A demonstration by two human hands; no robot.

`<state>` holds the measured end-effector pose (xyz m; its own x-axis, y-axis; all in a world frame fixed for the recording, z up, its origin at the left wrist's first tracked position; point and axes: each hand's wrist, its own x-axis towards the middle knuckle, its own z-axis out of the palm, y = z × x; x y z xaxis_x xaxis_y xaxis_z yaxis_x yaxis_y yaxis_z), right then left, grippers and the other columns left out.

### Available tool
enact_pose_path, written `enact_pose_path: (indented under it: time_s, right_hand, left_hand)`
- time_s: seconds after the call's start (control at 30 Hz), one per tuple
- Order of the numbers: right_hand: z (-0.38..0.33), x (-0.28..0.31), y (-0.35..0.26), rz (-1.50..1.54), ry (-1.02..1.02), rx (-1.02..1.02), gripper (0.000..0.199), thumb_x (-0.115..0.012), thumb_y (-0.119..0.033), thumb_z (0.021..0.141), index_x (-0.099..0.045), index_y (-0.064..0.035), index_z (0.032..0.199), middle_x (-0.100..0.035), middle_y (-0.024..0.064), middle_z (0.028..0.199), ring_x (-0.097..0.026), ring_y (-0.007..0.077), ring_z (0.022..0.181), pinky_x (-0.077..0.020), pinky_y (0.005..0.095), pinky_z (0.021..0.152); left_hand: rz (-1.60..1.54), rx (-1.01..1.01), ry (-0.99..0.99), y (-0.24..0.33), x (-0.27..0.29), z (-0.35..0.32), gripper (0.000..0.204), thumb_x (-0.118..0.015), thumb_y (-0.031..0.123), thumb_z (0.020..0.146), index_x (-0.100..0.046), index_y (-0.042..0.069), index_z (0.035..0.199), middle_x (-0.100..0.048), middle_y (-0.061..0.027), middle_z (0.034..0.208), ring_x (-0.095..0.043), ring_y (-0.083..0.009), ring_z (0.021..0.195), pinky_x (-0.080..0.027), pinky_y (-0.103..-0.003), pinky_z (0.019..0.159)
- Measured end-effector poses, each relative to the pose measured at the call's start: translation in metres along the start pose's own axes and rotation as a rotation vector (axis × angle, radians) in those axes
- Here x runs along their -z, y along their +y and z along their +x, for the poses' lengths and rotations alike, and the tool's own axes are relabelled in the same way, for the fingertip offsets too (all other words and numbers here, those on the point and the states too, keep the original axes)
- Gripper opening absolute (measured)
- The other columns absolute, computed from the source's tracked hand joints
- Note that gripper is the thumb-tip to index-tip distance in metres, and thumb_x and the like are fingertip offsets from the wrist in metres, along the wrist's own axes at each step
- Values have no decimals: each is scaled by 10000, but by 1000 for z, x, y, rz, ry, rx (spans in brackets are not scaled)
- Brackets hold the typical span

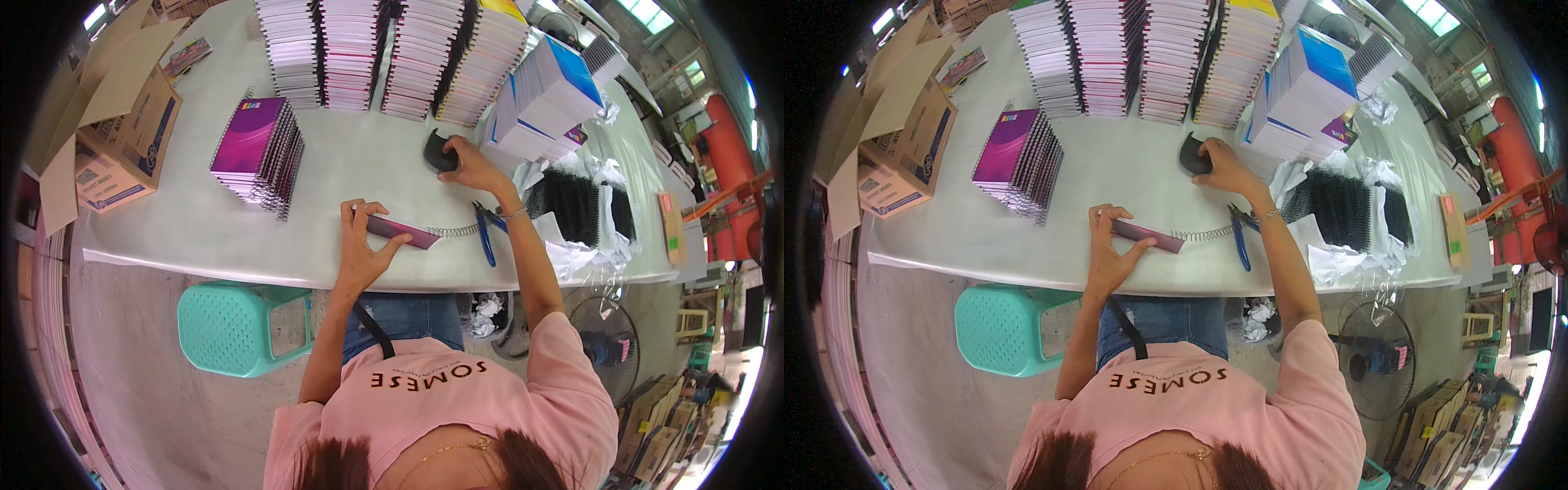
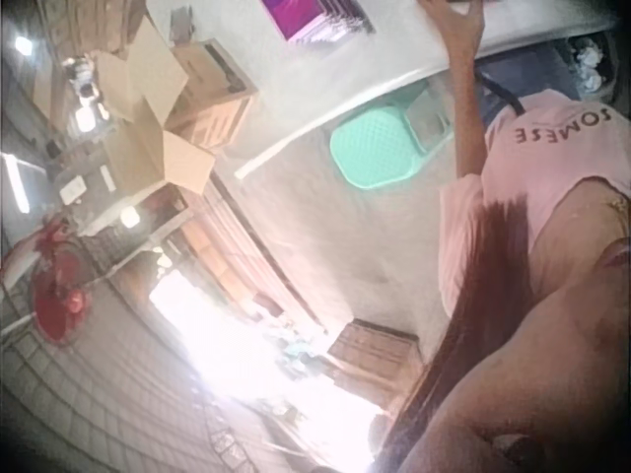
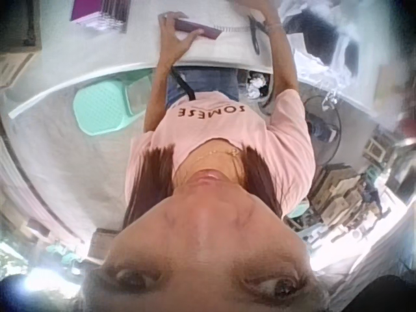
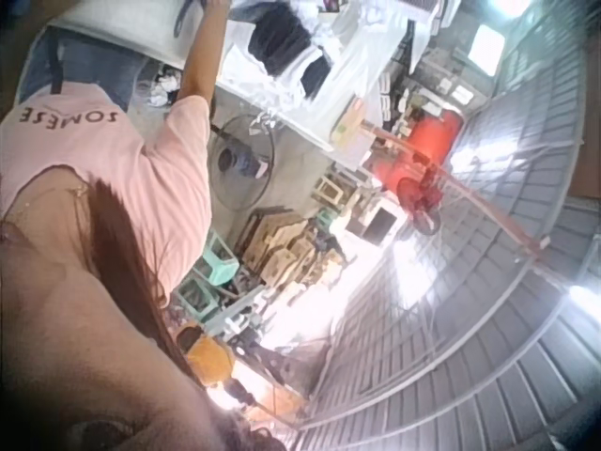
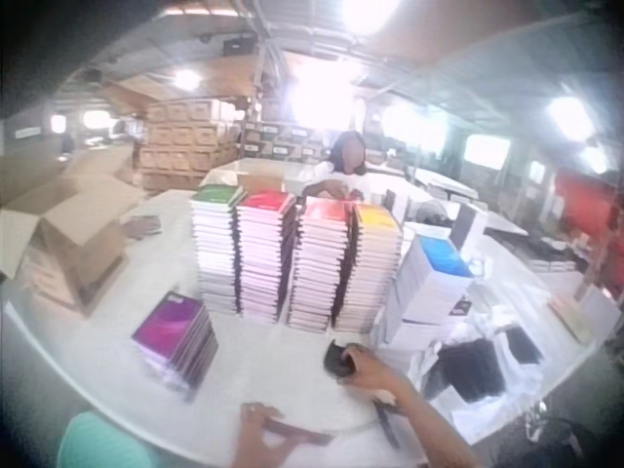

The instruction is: The person binds notebooks by manually threading a plastic spiral through the punched holes and using pliers to crimp the ends.

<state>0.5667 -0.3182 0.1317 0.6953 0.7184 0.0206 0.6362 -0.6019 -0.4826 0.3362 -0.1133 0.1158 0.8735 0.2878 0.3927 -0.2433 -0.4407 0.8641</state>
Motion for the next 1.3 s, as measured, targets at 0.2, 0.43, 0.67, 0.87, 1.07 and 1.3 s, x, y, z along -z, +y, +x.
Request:
enact_pose_path:
  time_s: [0.2,0.43,0.67,0.87,1.07,1.3]
  right_hand:
    - [-28,-25,-27,139,38,24,484,-801,-369,783,-583,-39,1062,-485,210,1226,-489,344,1159,-425,412,981]
    - [-59,-28,-46,580,85,-71,288,-732,-281,874,-610,-48,992,-457,187,1347,-447,329,1268,-357,380,1072]
    - [-89,-28,-78,367,24,80,381,-804,-264,767,-594,-74,1021,-398,191,1436,-375,369,1364,-329,411,1105]
    - [-106,-17,-88,312,-159,112,465,-843,-247,710,-619,-97,1088,-426,121,1423,-408,326,1342,-352,406,1101]
    - [-113,-12,-83,884,-163,-49,441,-842,-307,738,-644,-75,1057,-507,133,1384,-454,262,1311,-353,371,1090]
    - [-126,-1,-70,1109,-351,87,380,-808,-268,799,-633,-32,1041,-563,123,1344,-495,188,1243,-369,325,1061]
  left_hand:
    - [-21,-18,2,-8,2,-4,574,-886,228,659,-519,83,1076,-416,-123,1120,-458,-307,1101,-406,-390,900]
    - [-6,-50,-12,-10,2,-5,572,-886,227,651,-512,88,1060,-422,-117,1099,-470,-278,1070,-412,-366,901]
    - [-13,-45,-31,-8,1,-3,574,-889,210,639,-512,94,1056,-420,-99,1094,-472,-261,1057,-410,-356,891]
    - [-60,-27,-30,-10,1,-5,591,-896,217,628,-512,95,1059,-419,-87,1091,-472,-247,1047,-405,-344,891]
    - [-48,-41,-36,-9,3,-4,576,-897,219,624,-525,91,1044,-407,-92,1072,-468,-261,1021,-429,-376,873]
    - [-68,-52,-63,-10,2,-4,585,-896,231,628,-520,100,1057,-413,-86,1066,-471,-246,1016,-426,-360,849]
